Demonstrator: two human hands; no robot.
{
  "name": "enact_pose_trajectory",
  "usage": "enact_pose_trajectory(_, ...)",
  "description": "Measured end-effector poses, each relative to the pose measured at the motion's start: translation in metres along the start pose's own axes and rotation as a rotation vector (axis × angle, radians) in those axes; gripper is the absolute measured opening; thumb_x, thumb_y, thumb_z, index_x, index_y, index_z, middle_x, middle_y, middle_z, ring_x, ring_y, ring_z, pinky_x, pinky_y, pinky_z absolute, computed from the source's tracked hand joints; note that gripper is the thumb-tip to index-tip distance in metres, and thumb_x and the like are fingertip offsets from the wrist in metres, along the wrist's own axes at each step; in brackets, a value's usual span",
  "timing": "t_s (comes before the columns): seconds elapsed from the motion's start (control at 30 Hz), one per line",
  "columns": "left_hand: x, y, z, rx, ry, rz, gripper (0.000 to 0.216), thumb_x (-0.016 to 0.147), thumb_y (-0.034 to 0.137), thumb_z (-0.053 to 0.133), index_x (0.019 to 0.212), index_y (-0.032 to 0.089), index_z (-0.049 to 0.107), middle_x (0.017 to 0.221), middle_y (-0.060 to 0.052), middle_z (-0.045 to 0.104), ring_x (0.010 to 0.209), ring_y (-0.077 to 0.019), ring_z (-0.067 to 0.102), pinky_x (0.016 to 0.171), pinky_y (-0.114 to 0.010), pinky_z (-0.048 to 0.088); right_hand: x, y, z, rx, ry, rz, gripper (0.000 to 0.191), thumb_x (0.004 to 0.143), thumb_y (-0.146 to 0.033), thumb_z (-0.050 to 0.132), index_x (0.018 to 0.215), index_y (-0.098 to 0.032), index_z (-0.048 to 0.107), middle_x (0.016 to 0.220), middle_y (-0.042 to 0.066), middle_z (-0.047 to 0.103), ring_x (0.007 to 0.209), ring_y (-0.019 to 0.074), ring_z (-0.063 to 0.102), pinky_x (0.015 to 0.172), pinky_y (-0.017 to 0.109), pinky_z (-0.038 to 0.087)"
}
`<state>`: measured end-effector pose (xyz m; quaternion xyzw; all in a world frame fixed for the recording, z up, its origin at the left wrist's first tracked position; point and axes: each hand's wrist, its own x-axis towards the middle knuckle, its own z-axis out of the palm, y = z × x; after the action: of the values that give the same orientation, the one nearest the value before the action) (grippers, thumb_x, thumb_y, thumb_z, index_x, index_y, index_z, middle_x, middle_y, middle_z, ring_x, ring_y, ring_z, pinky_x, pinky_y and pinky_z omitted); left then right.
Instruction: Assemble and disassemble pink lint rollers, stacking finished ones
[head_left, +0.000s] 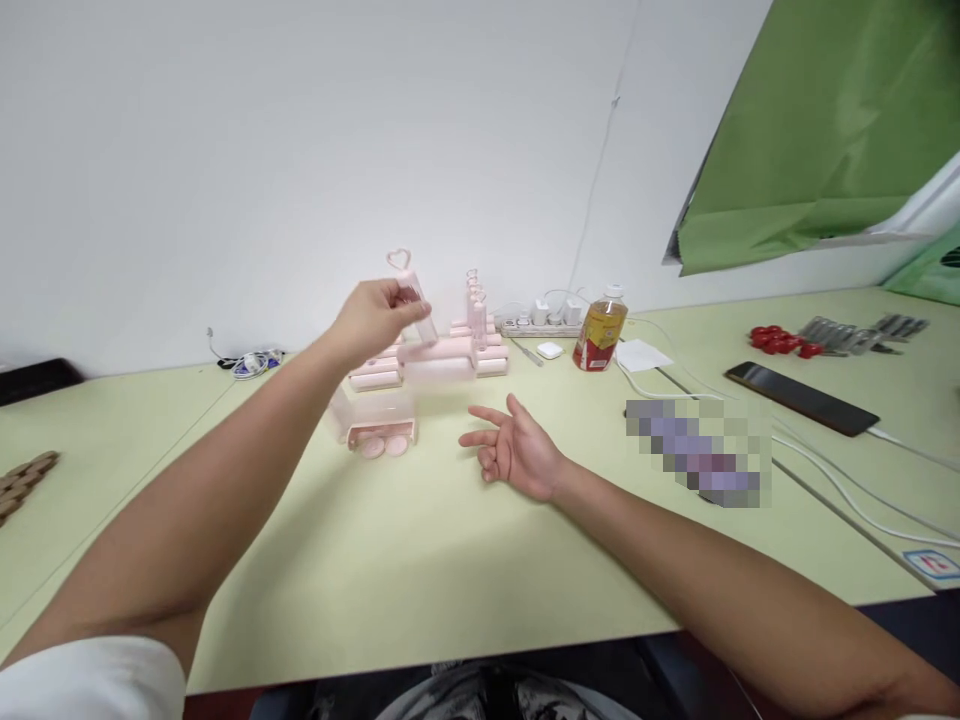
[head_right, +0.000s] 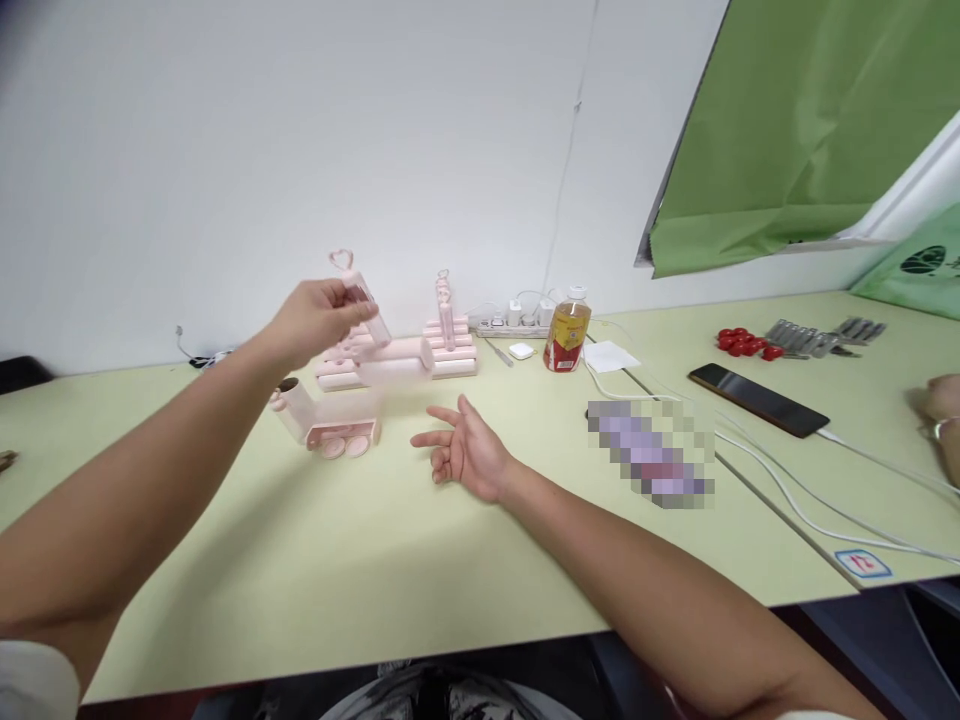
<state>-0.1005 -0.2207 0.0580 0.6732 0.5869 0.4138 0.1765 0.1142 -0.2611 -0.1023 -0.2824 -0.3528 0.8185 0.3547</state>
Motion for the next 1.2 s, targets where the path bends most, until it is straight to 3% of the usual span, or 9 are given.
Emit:
enact_pose_trajectory(0.13, 0.064, -0.014, 0.003, 0.173, 0.128, -0.045, 0.016, 0.072, 0.027, 0.072, 0.076, 0.015, 0.063, 0.07, -0.002, 0.056, 0.062, -0.0138, 0.049, 0.065, -0.029, 0.042, 0.003, 0.014, -0.001, -0.104, -0.04, 0.017, 0.043, 0.098, -0.048, 0.044, 0.129, -0.019, 0.045, 0.089, 0.008, 0.072, 0.055, 0.0148, 0.062, 0.051, 0.031, 0.054)
enact_pose_trajectory(0.27, 0.12, -0.038, 0.021, 0.292, 0.18, -0.079, 0.015, 0.072, 0.024, 0.072, 0.077, 0.016, 0.06, 0.077, -0.005, 0.06, 0.072, -0.018, 0.055, 0.072, -0.032, 0.044, 0.004, 0.023, -0.002, -0.148, -0.088, 0.003, 0.042, 0.091, -0.044, 0.059, 0.124, -0.02, 0.05, 0.092, 0.007, 0.071, 0.057, 0.0132, 0.063, 0.053, 0.031, 0.056)
enact_pose_trajectory(0.5, 0.175, -0.089, 0.06, 0.351, 0.159, -0.204, 0.017, 0.072, 0.024, 0.072, 0.075, 0.016, 0.056, 0.084, -0.01, 0.065, 0.081, -0.0233, 0.062, 0.077, -0.036, 0.047, 0.003, 0.021, 0.0, -0.163, -0.103, 0.053, 0.046, 0.084, -0.043, 0.068, 0.119, -0.018, 0.053, 0.091, 0.005, 0.069, 0.057, 0.0122, 0.063, 0.056, 0.031, 0.055)
enact_pose_trajectory(0.7, 0.187, -0.12, 0.086, 0.419, 0.108, -0.271, 0.015, 0.075, 0.026, 0.07, 0.082, 0.017, 0.061, 0.091, -0.012, 0.069, 0.089, -0.025, 0.066, 0.079, -0.034, 0.049, 0.0, 0.02, 0.005, -0.162, -0.107, 0.079, 0.049, 0.082, -0.045, 0.071, 0.119, -0.018, 0.054, 0.092, 0.005, 0.068, 0.059, 0.0112, 0.063, 0.06, 0.032, 0.055)
enact_pose_trajectory(0.87, 0.185, -0.126, 0.099, 0.433, 0.106, -0.277, 0.02, 0.078, 0.03, 0.068, 0.091, 0.016, 0.064, 0.098, -0.014, 0.071, 0.091, -0.0252, 0.068, 0.078, -0.034, 0.05, 0.002, 0.021, 0.003, -0.14, -0.123, 0.084, 0.051, 0.08, -0.047, 0.073, 0.118, -0.018, 0.055, 0.092, 0.005, 0.067, 0.06, 0.0121, 0.064, 0.061, 0.033, 0.055)
enact_pose_trajectory(0.93, 0.184, -0.121, 0.097, 0.487, 0.072, -0.298, 0.024, 0.079, 0.035, 0.067, 0.09, 0.014, 0.065, 0.092, -0.015, 0.071, 0.088, -0.0258, 0.068, 0.077, -0.034, 0.051, 0.003, 0.022, 0.001, -0.132, -0.132, 0.081, 0.051, 0.08, -0.047, 0.073, 0.118, -0.018, 0.055, 0.092, 0.005, 0.068, 0.061, 0.0124, 0.064, 0.062, 0.033, 0.055)
enact_pose_trajectory(1.03, 0.181, -0.102, 0.086, 0.624, -0.077, -0.337, 0.031, 0.076, 0.043, 0.069, 0.08, 0.012, 0.066, 0.074, -0.015, 0.069, 0.079, -0.0276, 0.068, 0.074, -0.037, 0.051, 0.003, 0.022, 0.0, -0.124, -0.138, 0.076, 0.049, 0.081, -0.045, 0.073, 0.117, -0.018, 0.056, 0.092, 0.005, 0.068, 0.061, 0.0129, 0.065, 0.062, 0.033, 0.056)
enact_pose_trajectory(1.1, 0.175, -0.084, 0.074, 0.694, -0.183, -0.307, 0.029, 0.073, 0.042, 0.071, 0.071, 0.013, 0.066, 0.066, -0.014, 0.067, 0.073, -0.0277, 0.067, 0.072, -0.037, 0.052, 0.003, 0.021, -0.001, -0.129, -0.132, 0.073, 0.046, 0.081, -0.044, 0.072, 0.117, -0.018, 0.056, 0.092, 0.005, 0.068, 0.061, 0.0131, 0.065, 0.062, 0.033, 0.056)
enact_pose_trajectory(1.2, 0.154, -0.054, 0.05, 0.739, -0.209, -0.202, 0.032, 0.069, 0.046, 0.073, 0.072, 0.015, 0.069, 0.064, -0.013, 0.066, 0.072, -0.029, 0.066, 0.069, -0.038, 0.051, 0.002, 0.02, 0.0, -0.147, -0.117, 0.072, 0.042, 0.084, -0.04, 0.07, 0.117, -0.018, 0.056, 0.094, 0.006, 0.068, 0.063, 0.013, 0.064, 0.063, 0.034, 0.057)
